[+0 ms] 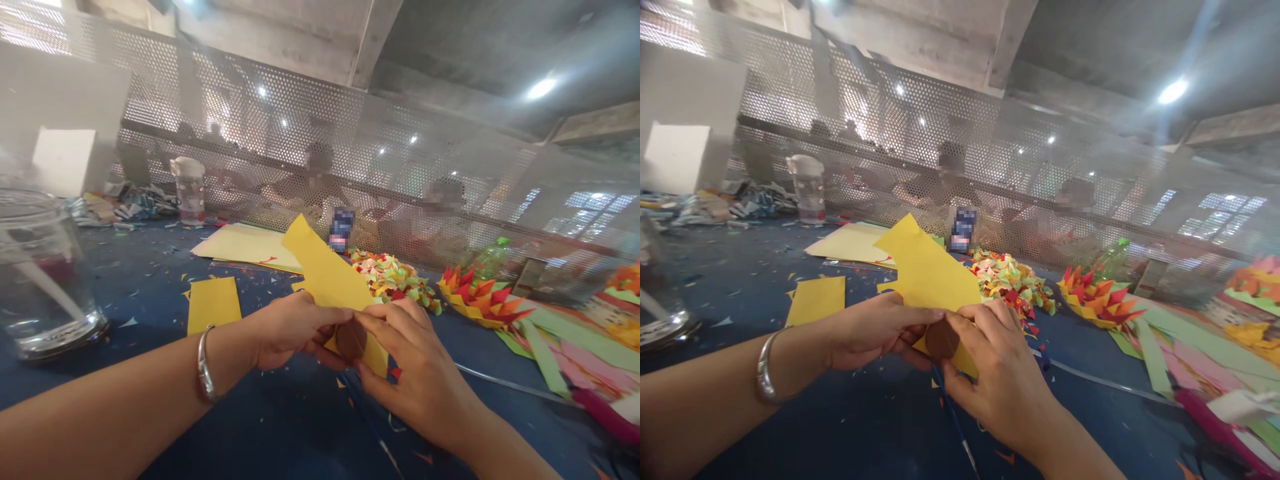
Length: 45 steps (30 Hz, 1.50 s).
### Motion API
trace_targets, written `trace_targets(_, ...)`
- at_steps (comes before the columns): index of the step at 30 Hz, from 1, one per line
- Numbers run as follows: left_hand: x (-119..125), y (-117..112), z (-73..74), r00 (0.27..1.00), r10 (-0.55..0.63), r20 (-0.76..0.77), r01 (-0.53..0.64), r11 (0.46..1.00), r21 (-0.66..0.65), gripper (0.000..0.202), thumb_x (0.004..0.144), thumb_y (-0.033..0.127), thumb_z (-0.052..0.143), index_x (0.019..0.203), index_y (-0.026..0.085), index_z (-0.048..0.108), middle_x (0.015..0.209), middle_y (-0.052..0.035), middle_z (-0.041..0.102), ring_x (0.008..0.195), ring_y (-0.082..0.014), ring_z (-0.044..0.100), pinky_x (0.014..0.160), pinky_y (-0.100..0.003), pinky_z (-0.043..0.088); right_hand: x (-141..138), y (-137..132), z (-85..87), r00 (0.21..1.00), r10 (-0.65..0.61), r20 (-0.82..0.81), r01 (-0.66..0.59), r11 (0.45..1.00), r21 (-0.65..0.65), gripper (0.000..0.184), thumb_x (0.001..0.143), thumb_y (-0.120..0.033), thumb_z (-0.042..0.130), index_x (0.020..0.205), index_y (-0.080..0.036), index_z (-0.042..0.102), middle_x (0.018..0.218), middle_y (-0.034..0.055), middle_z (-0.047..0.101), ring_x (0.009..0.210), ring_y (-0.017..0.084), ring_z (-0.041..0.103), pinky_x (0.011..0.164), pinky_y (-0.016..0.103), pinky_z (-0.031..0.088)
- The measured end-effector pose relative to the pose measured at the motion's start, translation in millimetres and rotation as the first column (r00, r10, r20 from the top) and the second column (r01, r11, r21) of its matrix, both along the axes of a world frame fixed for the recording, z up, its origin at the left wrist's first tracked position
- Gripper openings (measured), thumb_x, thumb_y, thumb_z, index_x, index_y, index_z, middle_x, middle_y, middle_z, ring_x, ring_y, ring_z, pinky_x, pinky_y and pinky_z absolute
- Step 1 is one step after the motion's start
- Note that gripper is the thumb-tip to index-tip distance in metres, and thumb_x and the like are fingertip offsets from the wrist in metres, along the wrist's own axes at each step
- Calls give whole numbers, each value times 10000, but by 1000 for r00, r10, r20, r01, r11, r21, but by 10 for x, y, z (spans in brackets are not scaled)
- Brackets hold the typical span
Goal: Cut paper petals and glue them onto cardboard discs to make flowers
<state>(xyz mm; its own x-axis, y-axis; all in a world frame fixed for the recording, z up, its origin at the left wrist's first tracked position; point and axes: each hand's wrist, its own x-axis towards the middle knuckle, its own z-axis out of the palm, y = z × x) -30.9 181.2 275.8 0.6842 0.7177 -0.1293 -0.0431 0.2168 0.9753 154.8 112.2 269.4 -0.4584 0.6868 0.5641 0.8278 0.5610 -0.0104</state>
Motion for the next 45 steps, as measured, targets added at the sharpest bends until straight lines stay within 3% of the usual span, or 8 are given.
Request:
trace_targets(6,52,-29,-51,999,52,14,-53,994,96,208,632,196,751,836,158,745,819,-78,745,696,-199,682,681,-331,554,11,-2,-10,1000,-12,15,11,1000,20,454,821,-176,631,1271,-145,584,1117,105,593,1054,274,481,936,457,412)
trace_targets(13,46,180,-62,920,326,216,-374,897,238,174,645,243,759,803,171,758,845,-112,752,696,-205,659,627,-298,502,155,43,22,992,-84,-93,92,993,81,324,878,-258,631,1192,-182,604,1104,84,574,1088,249,499,976,429,385)
trace_targets(16,28,251,-71,880,402,252,-457,862,218,117,660,259,762,727,163,752,800,-118,747,691,-201,643,659,-302,484,191,-3,71,985,-150,-81,138,981,-135,116,914,-258,581,995,-199,639,992,59,606,979,226,558,886,400,439)
trace_targets(20,42,221,-86,855,396,335,-465,872,155,146,692,238,750,824,177,740,871,-83,743,743,-175,635,683,-265,451,211,-197,2,975,-191,109,220,860,-461,60,891,-224,586,889,-194,638,912,54,614,872,230,590,777,387,470)
trace_targets(33,90,-222,-136,800,518,303,-531,846,-46,252,655,337,813,652,157,636,696,-24,601,646,-128,502,628,-258,387,263,-531,-286,926,-365,-96,253,789,-561,134,933,-230,458,821,-212,529,850,27,587,758,183,568,694,308,452)
trace_targets(38,6,-560,-171,785,489,381,-497,864,-85,215,707,335,782,707,161,655,805,-21,628,723,-131,521,660,-243,414,330,-596,-383,804,-453,-385,109,749,-654,261,952,-439,442,916,-214,568,791,7,593,708,180,571,639,280,467)
trace_targets(41,34,-725,-260,733,545,407,-533,832,-154,207,711,329,772,675,165,652,856,-32,645,802,-158,567,691,-254,441,305,-610,-411,620,-523,-585,7,749,-663,301,920,-490,507,934,-201,591,829,19,628,779,192,602,673,274,490)
trace_targets(45,135,-876,-447,660,635,402,-590,769,-246,237,681,345,799,777,159,687,861,-55,663,850,-196,609,724,-284,480,200,-652,-429,382,-576,-723,-77,760,-646,360,876,-549,568,902,-190,585,697,-10,607,536,117,497,438,192,381)
